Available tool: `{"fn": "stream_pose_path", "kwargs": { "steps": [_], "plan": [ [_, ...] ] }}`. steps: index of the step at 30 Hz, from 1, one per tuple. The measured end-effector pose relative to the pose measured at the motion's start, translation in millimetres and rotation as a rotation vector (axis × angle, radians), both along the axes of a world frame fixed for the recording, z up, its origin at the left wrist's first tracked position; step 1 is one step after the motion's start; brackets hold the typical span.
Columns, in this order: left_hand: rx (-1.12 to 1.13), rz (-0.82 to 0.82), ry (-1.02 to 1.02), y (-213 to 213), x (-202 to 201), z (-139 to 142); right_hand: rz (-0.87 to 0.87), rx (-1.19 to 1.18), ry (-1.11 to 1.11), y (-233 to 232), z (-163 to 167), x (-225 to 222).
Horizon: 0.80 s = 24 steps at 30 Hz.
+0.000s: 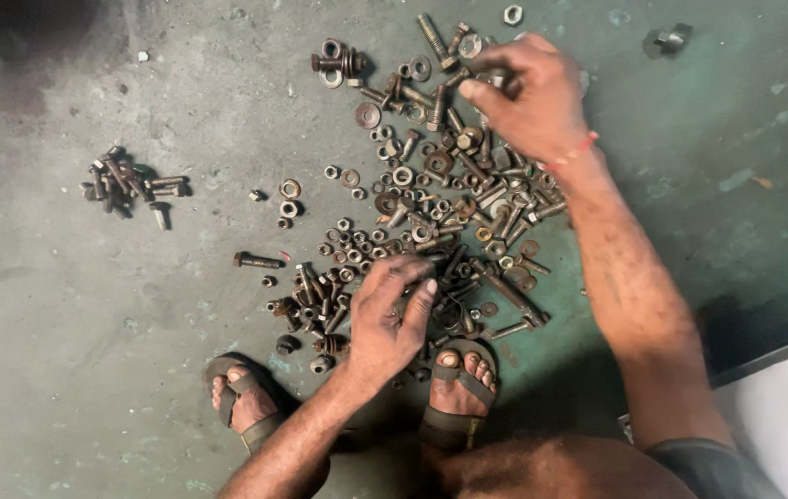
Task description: The person sits on the floor and sorts a mixed pile of metal fasteners by hand. They pick up bolts, nuts, and washers, separate them into small piles, and occasionally thread a nut onto a bolt to check fit before placing it aside.
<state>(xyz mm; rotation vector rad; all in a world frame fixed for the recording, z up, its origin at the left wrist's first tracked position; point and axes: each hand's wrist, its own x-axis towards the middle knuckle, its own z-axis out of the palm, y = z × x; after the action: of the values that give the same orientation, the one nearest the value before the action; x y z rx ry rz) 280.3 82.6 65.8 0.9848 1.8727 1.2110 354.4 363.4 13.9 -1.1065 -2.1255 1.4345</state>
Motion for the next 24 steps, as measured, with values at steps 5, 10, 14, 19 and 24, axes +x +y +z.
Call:
{"fn": "stream_pose_path", "kwargs": {
  "steps": [5,10,14,19,24],
  "plan": [
    [-0.052,0.024,-0.024,-7.8,-4.3,0.0,0.185,0.722,-0.189,-1.5,-16.8,-10.5],
    [-0.058,0.079,-0.091,-9.0,-14.0,-2.7,0.053,0.089,0.075,-21.7,-0.3,22.7],
    [-0.070,0.094,-0.197,3.7,-14.9,-5.0,0.041,-0.173,0.296,-59.9,25.0,53.5],
    [0.014,0.142,-0.432,22.9,-14.5,-1.8,0.049,-0.219,0.304,-93.6,41.5,56.3],
    [0.126,0.041,-0.294,27.5,-24.6,-5.3,0.168,0.041,0.176,-107.1,54.8,51.6]
  ]
}}
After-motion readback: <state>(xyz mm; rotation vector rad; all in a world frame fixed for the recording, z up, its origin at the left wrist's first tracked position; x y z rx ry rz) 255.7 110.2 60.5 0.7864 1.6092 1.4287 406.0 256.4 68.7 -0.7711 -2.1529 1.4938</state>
